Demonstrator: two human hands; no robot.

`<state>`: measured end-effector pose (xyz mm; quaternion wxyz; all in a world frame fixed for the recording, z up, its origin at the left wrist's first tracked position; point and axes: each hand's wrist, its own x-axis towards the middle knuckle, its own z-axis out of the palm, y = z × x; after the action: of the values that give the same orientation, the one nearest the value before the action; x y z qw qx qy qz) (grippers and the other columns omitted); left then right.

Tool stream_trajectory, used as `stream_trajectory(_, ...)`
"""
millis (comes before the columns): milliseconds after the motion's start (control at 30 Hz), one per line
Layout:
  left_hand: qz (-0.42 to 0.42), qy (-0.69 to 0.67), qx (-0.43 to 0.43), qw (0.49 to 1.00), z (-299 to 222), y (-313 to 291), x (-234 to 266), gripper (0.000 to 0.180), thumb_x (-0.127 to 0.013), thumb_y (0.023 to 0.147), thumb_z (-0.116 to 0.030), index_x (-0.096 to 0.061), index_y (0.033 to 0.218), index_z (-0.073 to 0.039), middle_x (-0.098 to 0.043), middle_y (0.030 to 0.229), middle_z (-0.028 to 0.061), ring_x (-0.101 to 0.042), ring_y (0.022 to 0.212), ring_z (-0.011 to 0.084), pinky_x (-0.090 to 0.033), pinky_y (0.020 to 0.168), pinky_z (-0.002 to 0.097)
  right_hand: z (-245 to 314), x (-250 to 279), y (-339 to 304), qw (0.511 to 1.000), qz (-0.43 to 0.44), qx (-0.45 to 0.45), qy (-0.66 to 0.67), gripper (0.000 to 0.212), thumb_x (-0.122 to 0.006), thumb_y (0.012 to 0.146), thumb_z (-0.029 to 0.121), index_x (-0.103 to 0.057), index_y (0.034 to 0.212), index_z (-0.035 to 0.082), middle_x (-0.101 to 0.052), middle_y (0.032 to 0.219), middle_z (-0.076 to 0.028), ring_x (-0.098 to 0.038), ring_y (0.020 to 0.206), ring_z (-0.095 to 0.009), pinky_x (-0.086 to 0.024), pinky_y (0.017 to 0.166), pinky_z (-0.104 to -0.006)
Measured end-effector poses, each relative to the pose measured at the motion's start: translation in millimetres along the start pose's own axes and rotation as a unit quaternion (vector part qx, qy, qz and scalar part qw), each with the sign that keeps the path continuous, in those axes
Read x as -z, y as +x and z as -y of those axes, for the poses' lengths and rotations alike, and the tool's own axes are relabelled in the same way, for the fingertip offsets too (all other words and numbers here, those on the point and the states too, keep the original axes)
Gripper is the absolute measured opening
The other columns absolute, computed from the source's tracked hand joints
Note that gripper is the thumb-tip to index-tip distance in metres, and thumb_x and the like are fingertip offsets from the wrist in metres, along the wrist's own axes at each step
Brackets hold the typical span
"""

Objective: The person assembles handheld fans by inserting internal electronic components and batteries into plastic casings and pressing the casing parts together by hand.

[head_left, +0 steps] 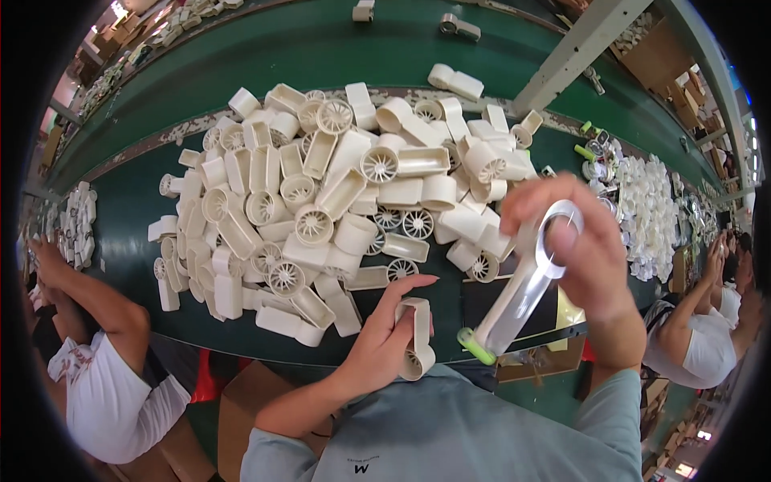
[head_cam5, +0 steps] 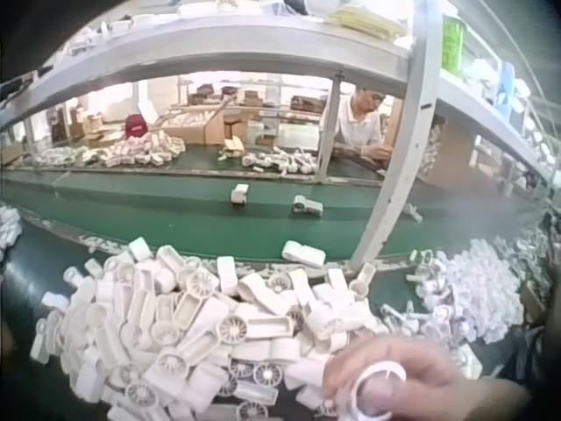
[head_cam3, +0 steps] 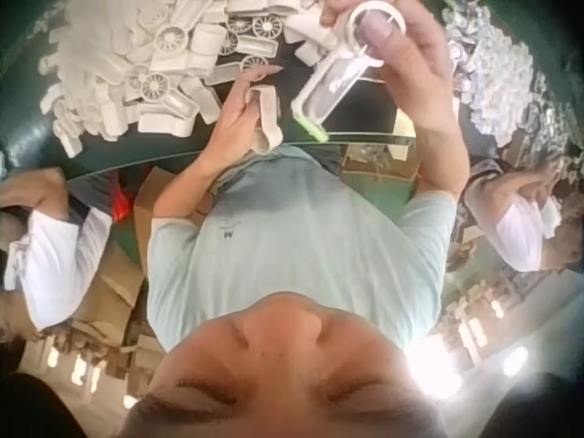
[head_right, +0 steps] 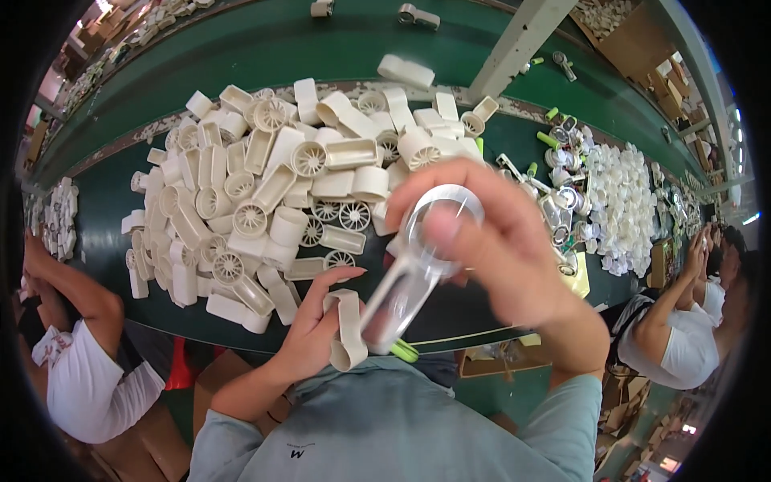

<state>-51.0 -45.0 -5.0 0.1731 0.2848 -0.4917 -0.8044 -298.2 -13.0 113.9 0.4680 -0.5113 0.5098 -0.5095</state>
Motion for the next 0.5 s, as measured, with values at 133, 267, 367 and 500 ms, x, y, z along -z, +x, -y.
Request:
stream_trajectory(133,0.059,-0.055,0.092,0.993,4.3,-2.0,2.4,0.039,-0.042,0.104,-0.006,-0.049,0.142,-0.011,-0.060,0.101,0.0033,-0.062,0.078,0.0080,-0.050,0.051,0.0238,-16.5,-20.2,-31.3,0.996,0.064,0.047,0.030,0.026,-0.057,0.102,0.009,-0.063,0.125,-0.002,-0.061,0.116,-0.013,-0.059,0.099,-0.016,-0.046,0.090,-0.0299)
stream_trajectory(267,0.079,-0.149,0.143,0.975,16.2,-4.6,4.2,0.034,-0.044,0.104,-0.008,-0.054,0.136,-0.005,-0.065,0.116,0.0094,-0.068,0.095,0.0140,-0.058,0.063,0.0274,-24.7,-28.8,-60.5,0.982,-0.045,0.009,0.183,0.021,-0.057,0.101,0.020,-0.062,0.112,0.003,-0.055,0.116,-0.017,-0.062,0.091,-0.021,-0.053,0.079,-0.0347)
stream_trajectory(367,0.090,-0.281,0.138,0.945,32.9,-4.4,6.6,0.034,-0.048,0.103,-0.018,-0.054,0.128,0.004,-0.067,0.121,0.0174,-0.069,0.099,0.0240,-0.061,0.076,0.0365,-36.6,-31.1,-69.0,0.975,0.001,0.059,0.215,0.019,-0.061,0.099,0.021,-0.063,0.112,0.006,-0.053,0.118,-0.019,-0.063,0.089,-0.023,-0.054,0.080,-0.0355)
stream_trajectory(500,0.132,-0.365,0.101,0.916,39.8,-2.8,4.9,0.037,-0.044,0.107,-0.024,-0.054,0.127,0.005,-0.067,0.121,0.0173,-0.068,0.101,0.0250,-0.059,0.079,0.0364,-59.4,-29.3,-73.7,0.991,0.041,0.074,0.108,0.018,-0.060,0.098,0.014,-0.062,0.111,0.002,-0.054,0.120,-0.021,-0.061,0.093,-0.021,-0.052,0.087,-0.0344)
